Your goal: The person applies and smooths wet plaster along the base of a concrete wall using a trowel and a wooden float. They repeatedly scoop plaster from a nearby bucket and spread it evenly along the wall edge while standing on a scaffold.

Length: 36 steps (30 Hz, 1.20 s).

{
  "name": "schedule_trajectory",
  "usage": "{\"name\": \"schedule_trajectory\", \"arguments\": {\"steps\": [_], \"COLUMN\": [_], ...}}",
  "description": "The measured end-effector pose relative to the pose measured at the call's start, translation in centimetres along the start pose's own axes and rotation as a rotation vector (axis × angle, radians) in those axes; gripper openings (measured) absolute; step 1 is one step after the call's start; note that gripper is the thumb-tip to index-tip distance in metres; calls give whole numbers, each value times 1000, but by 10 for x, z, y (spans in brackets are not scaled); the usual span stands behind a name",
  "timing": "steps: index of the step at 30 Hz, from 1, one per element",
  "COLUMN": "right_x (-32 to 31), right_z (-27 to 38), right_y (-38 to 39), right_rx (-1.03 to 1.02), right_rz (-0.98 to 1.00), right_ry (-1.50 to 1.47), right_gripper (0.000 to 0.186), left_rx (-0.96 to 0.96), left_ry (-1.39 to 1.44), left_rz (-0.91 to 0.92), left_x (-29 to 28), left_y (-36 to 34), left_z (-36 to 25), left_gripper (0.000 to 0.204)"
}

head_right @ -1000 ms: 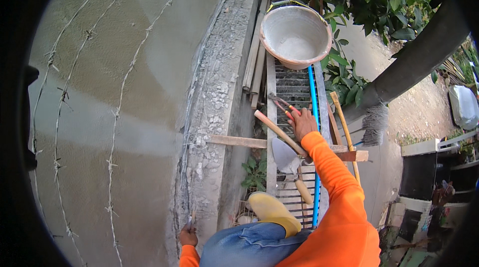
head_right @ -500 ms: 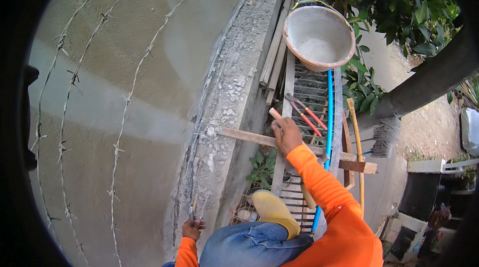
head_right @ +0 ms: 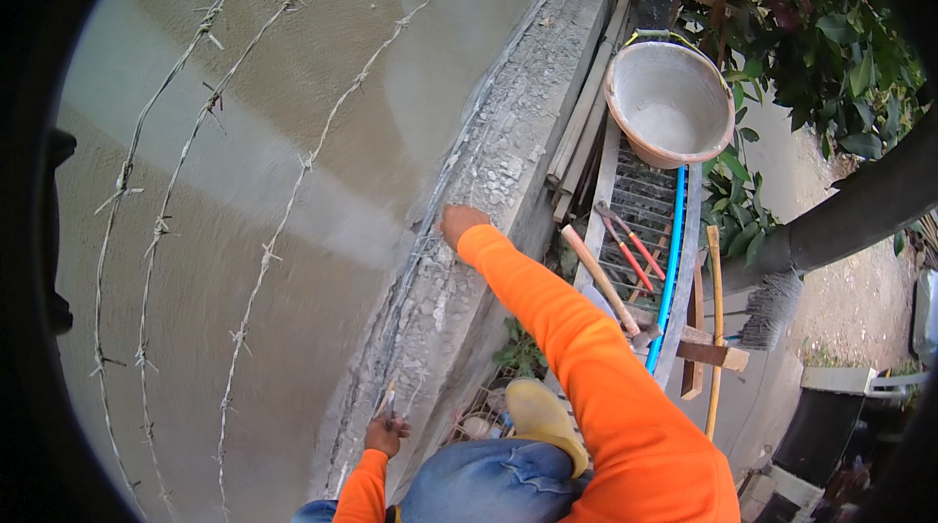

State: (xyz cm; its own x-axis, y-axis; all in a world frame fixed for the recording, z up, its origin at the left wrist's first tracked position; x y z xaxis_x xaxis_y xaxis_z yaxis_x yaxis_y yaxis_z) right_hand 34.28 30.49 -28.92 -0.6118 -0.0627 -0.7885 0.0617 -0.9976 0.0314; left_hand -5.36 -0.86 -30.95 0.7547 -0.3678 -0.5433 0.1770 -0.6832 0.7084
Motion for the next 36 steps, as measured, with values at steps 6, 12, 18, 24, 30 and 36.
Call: {"name": "schedule_trajectory", "arguments": {"steps": [6, 12, 18, 24, 30, 36], "right_x": [18, -62, -113, -81, -76, -39], "right_z": [20, 39, 50, 33, -59, -75], "right_y": [7, 30, 55, 40, 122, 182], "right_rx": [-112, -44, 213, -226, 36, 83], "right_rz": [216, 32, 75, 201, -466, -393], "right_ry": [58, -1428, -1453, -201, -204, -334], "right_gripper": [35, 23, 17, 31, 15, 17], "left_rx": [-46, -32, -52, -36, -25, 4], "left_ry": [0, 95, -3, 39, 111, 201], "left_rz": [-27, -72, 3, 93, 140, 140], "left_x": [-1, -14, -16, -12, -15, -32], "left_y": [3, -6, -9, 20, 47, 61], "left_z": [-6, 2, -6, -20, -34, -49], "left_gripper": [19, 20, 20, 19, 20, 19]}}
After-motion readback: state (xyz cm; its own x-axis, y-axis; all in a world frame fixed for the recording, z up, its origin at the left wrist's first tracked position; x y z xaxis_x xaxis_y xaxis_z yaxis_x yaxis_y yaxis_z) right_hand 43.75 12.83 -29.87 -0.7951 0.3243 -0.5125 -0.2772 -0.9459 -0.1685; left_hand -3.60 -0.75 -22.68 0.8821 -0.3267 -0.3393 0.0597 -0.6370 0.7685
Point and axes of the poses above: each hand's wrist, its own y-axis away from the middle knuckle, its own x-axis out of the palm, z = x × y, the point moved 1 cm from there along -y, towards the middle knuckle, and after that the axes turned 9 degrees about -x, right-handed, at the moved point
